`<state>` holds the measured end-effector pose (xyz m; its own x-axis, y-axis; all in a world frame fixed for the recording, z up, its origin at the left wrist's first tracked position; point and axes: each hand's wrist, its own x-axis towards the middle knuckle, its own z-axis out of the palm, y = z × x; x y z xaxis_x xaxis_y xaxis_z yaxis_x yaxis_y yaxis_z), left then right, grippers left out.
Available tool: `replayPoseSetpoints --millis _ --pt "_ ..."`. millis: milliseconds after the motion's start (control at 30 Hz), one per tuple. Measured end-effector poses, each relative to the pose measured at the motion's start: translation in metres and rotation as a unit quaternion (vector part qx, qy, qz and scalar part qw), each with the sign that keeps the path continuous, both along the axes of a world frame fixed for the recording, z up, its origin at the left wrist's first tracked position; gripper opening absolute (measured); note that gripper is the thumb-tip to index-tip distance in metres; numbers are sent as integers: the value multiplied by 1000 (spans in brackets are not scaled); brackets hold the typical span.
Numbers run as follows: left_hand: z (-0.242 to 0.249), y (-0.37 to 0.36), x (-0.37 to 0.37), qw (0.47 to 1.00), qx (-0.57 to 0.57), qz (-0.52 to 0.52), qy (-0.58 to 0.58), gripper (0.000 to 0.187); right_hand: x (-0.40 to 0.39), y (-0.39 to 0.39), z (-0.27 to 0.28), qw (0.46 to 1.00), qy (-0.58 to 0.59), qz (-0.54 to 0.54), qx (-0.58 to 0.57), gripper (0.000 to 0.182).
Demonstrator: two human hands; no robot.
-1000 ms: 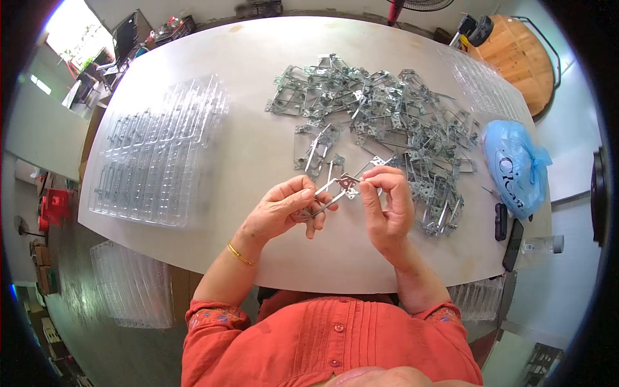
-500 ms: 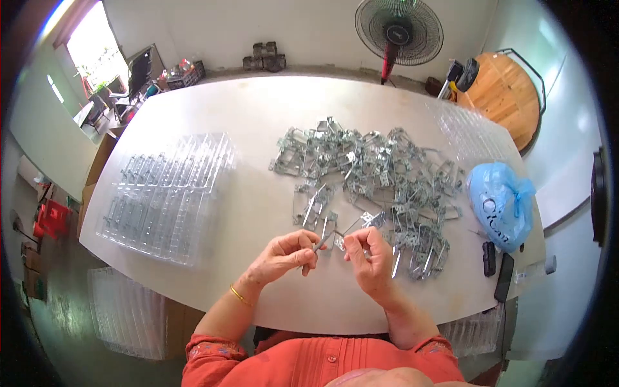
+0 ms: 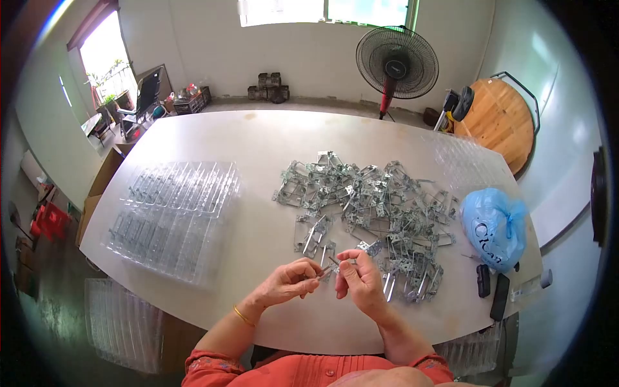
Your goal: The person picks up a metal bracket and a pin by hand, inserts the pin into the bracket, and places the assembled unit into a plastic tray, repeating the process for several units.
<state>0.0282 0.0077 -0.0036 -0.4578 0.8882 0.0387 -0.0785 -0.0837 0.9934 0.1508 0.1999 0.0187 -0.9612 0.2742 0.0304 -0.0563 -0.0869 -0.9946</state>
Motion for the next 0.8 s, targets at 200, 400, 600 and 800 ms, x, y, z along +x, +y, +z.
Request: replayPoseSetpoints --millis 200,400,600,800 --pt "-5 0 -1 997 -9 -22 72 14 -1 6 -9 997 -16 74 -22 23" --pt "-4 1 -1 987 -18 -26 160 14 2 6 -2 988 -41 10 151 14" --pt "-4 3 0 977 -21 -51 205 12 -1 7 -2 946 68 -69 308 9" --pt "-14 2 -1 992 16 -17 -126 17 2 11 -9 972 105 -157 140 6"
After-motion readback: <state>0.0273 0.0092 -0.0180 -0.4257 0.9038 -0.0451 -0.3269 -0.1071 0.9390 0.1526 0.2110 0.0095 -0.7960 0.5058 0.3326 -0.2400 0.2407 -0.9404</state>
